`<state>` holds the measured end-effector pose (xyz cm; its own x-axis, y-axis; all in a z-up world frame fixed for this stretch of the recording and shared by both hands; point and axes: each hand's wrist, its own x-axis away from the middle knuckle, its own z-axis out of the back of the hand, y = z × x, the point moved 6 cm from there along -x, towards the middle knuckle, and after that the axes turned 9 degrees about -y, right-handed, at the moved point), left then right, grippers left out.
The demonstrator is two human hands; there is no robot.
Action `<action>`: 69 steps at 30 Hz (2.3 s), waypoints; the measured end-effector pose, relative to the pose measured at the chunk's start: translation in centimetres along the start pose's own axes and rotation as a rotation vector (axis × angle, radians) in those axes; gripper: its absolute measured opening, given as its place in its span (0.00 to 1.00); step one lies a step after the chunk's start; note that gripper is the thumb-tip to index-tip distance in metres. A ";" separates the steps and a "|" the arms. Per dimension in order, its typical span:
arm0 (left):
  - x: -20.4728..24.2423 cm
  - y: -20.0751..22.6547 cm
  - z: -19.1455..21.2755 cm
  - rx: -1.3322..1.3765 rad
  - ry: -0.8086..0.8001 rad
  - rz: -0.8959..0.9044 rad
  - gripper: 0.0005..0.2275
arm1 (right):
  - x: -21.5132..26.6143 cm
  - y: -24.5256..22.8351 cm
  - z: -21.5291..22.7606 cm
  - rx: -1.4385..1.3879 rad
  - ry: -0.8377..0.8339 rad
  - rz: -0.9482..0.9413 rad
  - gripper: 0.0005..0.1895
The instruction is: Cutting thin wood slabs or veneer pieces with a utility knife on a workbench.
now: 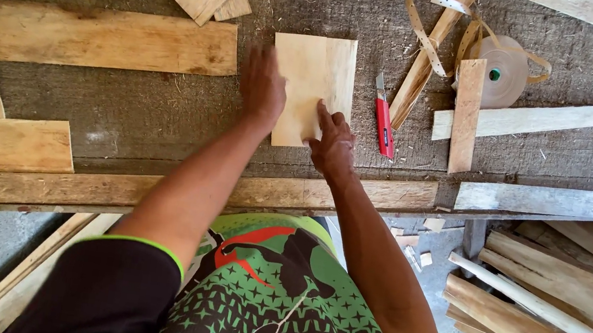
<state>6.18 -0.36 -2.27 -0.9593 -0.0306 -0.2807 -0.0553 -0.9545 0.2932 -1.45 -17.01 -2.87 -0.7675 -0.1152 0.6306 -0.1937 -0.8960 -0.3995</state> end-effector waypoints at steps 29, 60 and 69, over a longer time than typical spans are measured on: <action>0.0 7.2 3.8 -0.272 -1.171 -0.230 0.40 | -0.4 0.9 -0.7 0.013 -0.021 -0.020 0.50; 0.1 7.7 1.8 -0.364 -1.152 -0.188 0.71 | -1.1 8.0 4.9 -0.313 0.269 -0.316 0.11; -0.7 8.2 3.0 -0.469 -1.244 -0.237 0.70 | -5.4 -0.2 3.5 -0.228 0.424 0.279 0.31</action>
<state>5.54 -7.31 3.10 -0.5668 0.1965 0.8001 -0.3941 -0.9175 -0.0538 4.90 -17.76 -3.85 -0.9782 -0.1101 0.1762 -0.0392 -0.7351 -0.6768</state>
